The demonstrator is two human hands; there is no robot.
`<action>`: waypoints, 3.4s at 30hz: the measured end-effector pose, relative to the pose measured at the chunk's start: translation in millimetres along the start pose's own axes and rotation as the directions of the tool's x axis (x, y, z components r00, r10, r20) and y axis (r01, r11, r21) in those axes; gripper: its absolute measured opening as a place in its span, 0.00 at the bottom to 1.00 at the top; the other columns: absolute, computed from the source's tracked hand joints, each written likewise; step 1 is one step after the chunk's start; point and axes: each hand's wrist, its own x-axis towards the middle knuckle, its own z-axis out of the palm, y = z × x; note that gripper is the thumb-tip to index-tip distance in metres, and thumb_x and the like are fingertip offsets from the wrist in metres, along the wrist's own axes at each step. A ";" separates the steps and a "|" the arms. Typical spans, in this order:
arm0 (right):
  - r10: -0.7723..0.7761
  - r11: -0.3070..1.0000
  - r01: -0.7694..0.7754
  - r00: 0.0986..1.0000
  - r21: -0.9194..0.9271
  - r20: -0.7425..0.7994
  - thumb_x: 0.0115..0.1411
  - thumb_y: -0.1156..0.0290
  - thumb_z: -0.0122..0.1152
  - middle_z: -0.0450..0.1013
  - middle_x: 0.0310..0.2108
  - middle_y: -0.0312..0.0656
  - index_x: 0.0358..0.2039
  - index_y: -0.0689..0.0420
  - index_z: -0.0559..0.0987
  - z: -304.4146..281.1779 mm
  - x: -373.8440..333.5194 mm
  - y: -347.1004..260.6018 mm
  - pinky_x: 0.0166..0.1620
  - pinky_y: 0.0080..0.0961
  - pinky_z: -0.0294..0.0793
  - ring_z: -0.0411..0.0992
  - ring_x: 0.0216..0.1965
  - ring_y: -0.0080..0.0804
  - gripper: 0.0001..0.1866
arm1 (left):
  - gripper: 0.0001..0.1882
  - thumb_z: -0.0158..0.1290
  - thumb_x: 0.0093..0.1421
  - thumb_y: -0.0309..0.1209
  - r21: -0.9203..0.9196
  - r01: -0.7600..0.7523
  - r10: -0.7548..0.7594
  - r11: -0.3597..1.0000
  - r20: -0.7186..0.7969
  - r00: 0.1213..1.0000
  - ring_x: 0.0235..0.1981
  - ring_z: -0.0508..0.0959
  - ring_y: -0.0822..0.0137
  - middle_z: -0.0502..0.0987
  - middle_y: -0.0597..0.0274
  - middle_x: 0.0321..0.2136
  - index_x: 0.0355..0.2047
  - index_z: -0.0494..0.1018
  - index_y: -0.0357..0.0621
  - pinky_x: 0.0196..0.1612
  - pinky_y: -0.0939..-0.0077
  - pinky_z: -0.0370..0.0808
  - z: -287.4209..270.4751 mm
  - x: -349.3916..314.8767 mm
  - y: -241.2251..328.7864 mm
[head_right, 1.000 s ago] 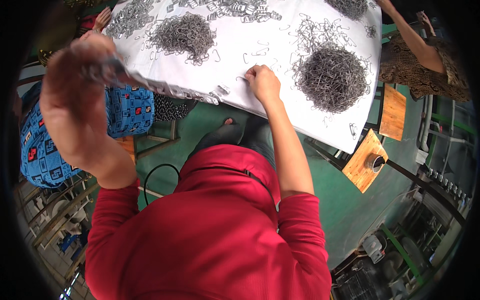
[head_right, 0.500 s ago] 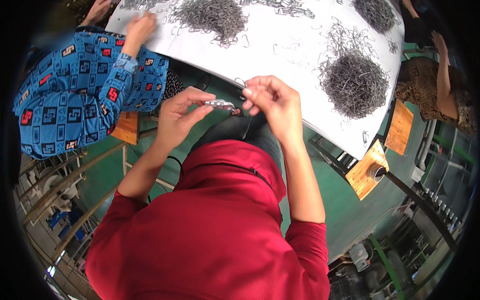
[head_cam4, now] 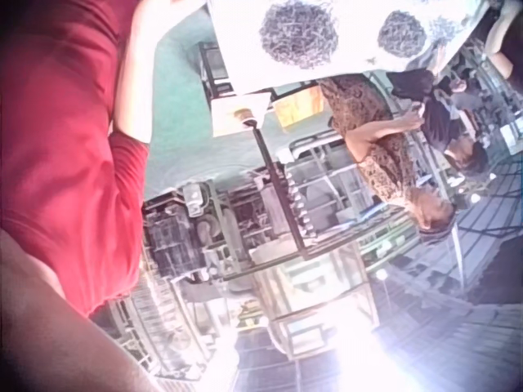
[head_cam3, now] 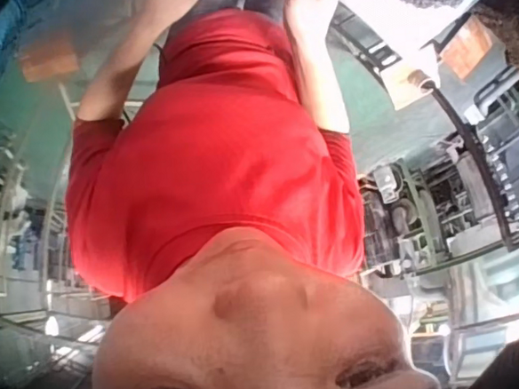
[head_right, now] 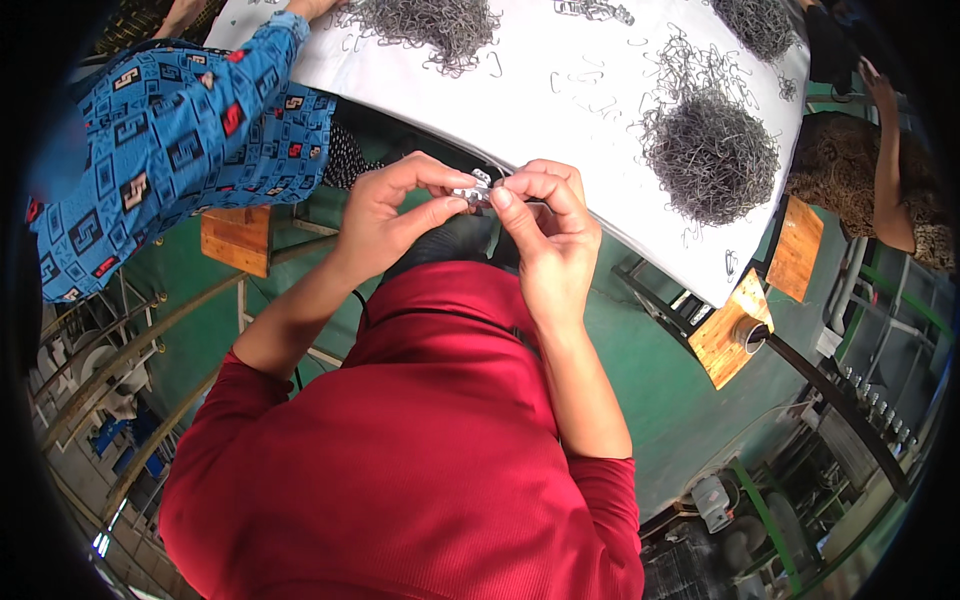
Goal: The person picks up small metal clips and wire loops from a table and connects them by hand into a chain. They repeatedly pick, link, and place the components, building a longer chain that is eventually hung on a nearby rack.
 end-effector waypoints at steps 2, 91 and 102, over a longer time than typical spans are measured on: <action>-0.016 0.996 0.015 1.000 0.085 0.013 0.53 0.80 0.60 0.64 0.35 0.34 0.29 0.60 0.76 -3.0 0.9 2.4 0.32 0.13 0.64 0.64 0.31 0.17 0.03 | 0.10 0.55 0.51 0.18 -0.030 0.034 -0.032 0.999 0.041 0.999 0.34 0.74 0.74 0.76 0.59 0.33 0.36 0.74 0.36 0.38 0.82 0.70 1.7 2.1 1.5; 0.612 0.394 -0.688 0.691 -0.610 -0.384 0.49 0.70 0.61 0.69 0.33 0.44 0.49 0.60 0.69 -430.2 180.4 786.7 0.21 0.27 0.75 0.72 0.25 0.36 0.25 | 0.10 0.48 0.56 0.17 0.271 0.082 0.206 0.959 -0.866 0.455 0.42 0.74 0.63 0.74 0.52 0.38 0.39 0.70 0.34 0.47 0.76 0.70 32.6 -229.9 -441.5; 0.452 0.589 -0.489 0.859 -0.643 -0.239 0.48 0.61 0.64 0.72 0.31 0.38 0.42 0.56 0.70 -469.9 229.9 909.7 0.27 0.29 0.77 0.71 0.29 0.30 0.22 | 0.12 0.43 0.61 0.24 0.120 -0.015 0.110 0.993 -0.842 0.527 0.48 0.71 0.53 0.72 0.52 0.43 0.45 0.69 0.37 0.55 0.49 0.64 10.1 -270.1 -526.9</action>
